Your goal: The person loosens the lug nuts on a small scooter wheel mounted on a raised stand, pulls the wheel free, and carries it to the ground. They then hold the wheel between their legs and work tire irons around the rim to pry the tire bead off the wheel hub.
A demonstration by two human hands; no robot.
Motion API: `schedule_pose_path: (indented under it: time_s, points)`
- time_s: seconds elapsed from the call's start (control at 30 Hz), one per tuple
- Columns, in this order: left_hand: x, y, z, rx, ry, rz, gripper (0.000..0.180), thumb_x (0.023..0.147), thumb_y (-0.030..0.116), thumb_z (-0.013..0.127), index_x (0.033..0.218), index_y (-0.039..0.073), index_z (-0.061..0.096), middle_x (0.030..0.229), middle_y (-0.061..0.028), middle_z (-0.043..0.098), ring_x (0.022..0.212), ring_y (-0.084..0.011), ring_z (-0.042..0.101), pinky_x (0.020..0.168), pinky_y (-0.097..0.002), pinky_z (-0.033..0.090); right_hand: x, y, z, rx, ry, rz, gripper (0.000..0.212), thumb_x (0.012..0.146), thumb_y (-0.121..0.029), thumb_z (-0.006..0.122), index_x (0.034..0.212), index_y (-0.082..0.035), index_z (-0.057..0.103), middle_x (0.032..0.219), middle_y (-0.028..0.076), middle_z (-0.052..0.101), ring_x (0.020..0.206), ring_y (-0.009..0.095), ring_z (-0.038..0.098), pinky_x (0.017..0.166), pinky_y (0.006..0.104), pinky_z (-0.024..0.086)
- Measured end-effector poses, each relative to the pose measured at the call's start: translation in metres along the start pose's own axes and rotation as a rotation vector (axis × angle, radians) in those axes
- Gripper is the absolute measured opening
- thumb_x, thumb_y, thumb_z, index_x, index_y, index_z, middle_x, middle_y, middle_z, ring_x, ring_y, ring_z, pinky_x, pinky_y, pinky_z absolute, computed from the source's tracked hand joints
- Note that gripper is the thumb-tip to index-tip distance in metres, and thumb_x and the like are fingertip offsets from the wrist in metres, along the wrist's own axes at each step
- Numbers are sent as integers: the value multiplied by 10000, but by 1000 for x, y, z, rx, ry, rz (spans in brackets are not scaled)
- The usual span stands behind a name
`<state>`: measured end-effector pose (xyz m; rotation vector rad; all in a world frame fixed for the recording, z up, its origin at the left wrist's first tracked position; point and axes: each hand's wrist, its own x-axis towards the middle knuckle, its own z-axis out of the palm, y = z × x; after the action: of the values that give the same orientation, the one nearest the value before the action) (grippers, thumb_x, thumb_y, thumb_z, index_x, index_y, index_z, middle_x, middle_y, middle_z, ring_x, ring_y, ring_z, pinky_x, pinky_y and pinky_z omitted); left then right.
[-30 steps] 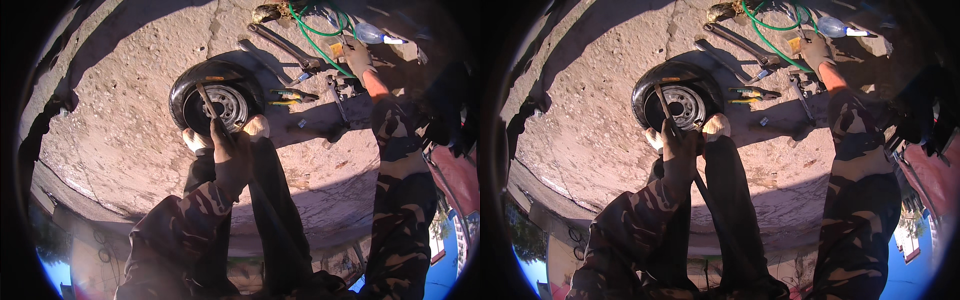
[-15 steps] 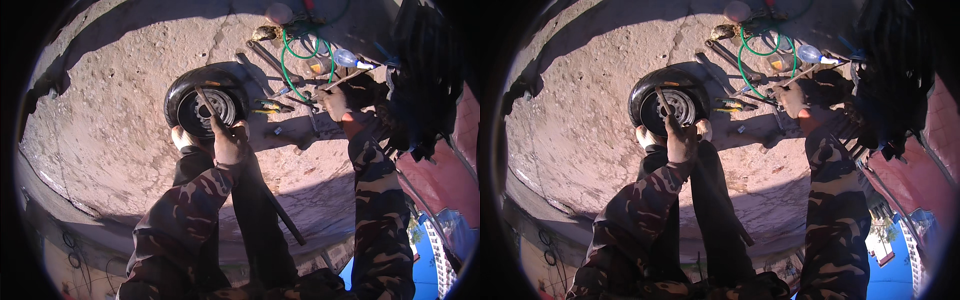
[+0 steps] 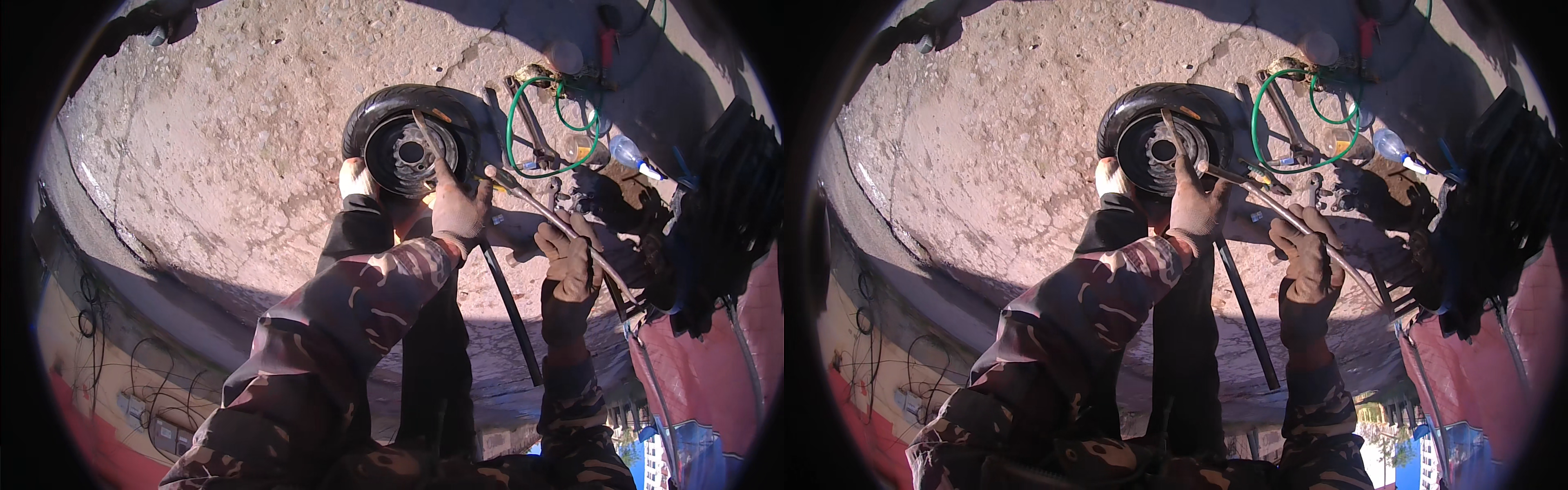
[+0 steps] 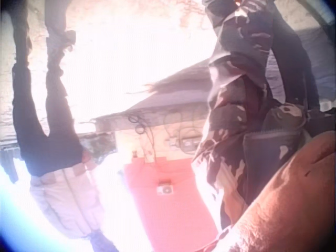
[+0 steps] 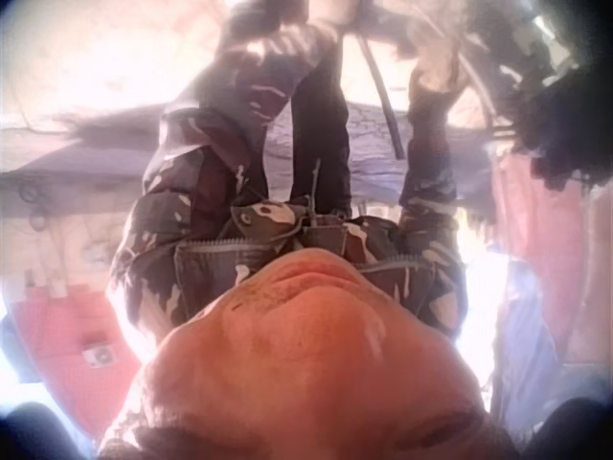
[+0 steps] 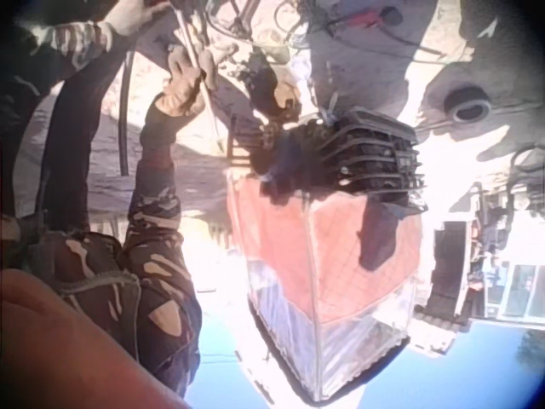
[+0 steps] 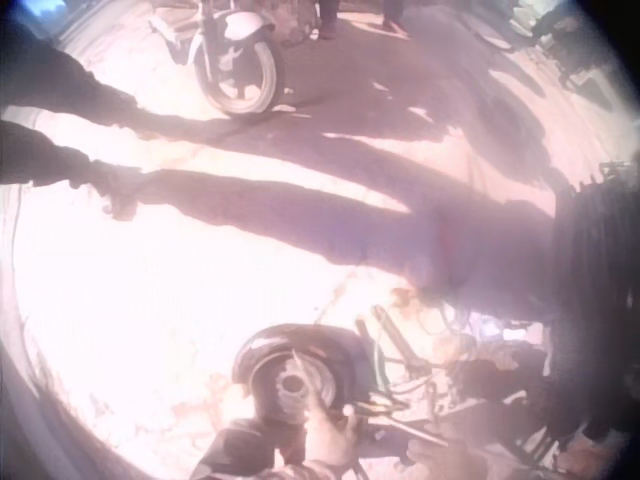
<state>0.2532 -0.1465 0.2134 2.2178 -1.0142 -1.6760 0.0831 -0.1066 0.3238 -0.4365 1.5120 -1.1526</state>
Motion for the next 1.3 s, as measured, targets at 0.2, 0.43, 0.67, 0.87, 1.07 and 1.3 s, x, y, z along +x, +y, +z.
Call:
schedule_pose_path:
  time_s: [0.2,0.43,0.67,0.87,1.07,1.3]
  points:
    - [4,12,5,5,-4,-139,997,883,224,764,1602,-71,140,1363,-392,562,1229,-493,611,1030,-466,503,-23,-43,-6,-751,-10,6,462,1093,-317,539,1381,43,563,1316,223,649,1165,333,679,991,442,568]
    - [4,9,2,8,28,-116,1013,881,275,778,1605,-23,136,1313,-377,606,1204,-500,629,1023,-485,506,-63,-63,25,231,-124,449,435,1095,-313,544,1388,7,563,1427,244,600,1333,331,586,1200,505,399]
    - [13,-14,-34,-204,-243,1,969,931,362,799,1595,-32,214,1258,-252,661,1145,-319,665,961,-368,526,-42,-76,38,-393,-552,465,327,1039,-223,619,1272,-5,693,1374,160,657,1427,315,494,1224,483,334]
    - [-39,-2,-131,-135,-765,633,649,923,323,784,1434,-1,551,1304,-196,617,1235,-352,589,1061,-449,454,-36,-83,45,-515,-585,466,335,1034,-185,554,1268,3,704,1346,162,665,1367,308,539,1187,440,374]
    - [-93,13,-115,18,-599,634,640,728,299,888,1272,66,645,1145,-151,703,1123,-350,661,967,-451,518,-37,-86,49,-297,-416,563,404,1084,-241,483,1310,49,650,1380,185,649,1354,288,568,1182,404,395]
    - [-92,16,-114,67,-493,807,591,741,170,859,1275,45,638,1178,-189,673,1160,-405,638,1072,-534,448,-39,-83,53,-413,-365,501,456,1115,-252,432,1423,59,562,1517,171,548,1378,252,542,1165,399,424]
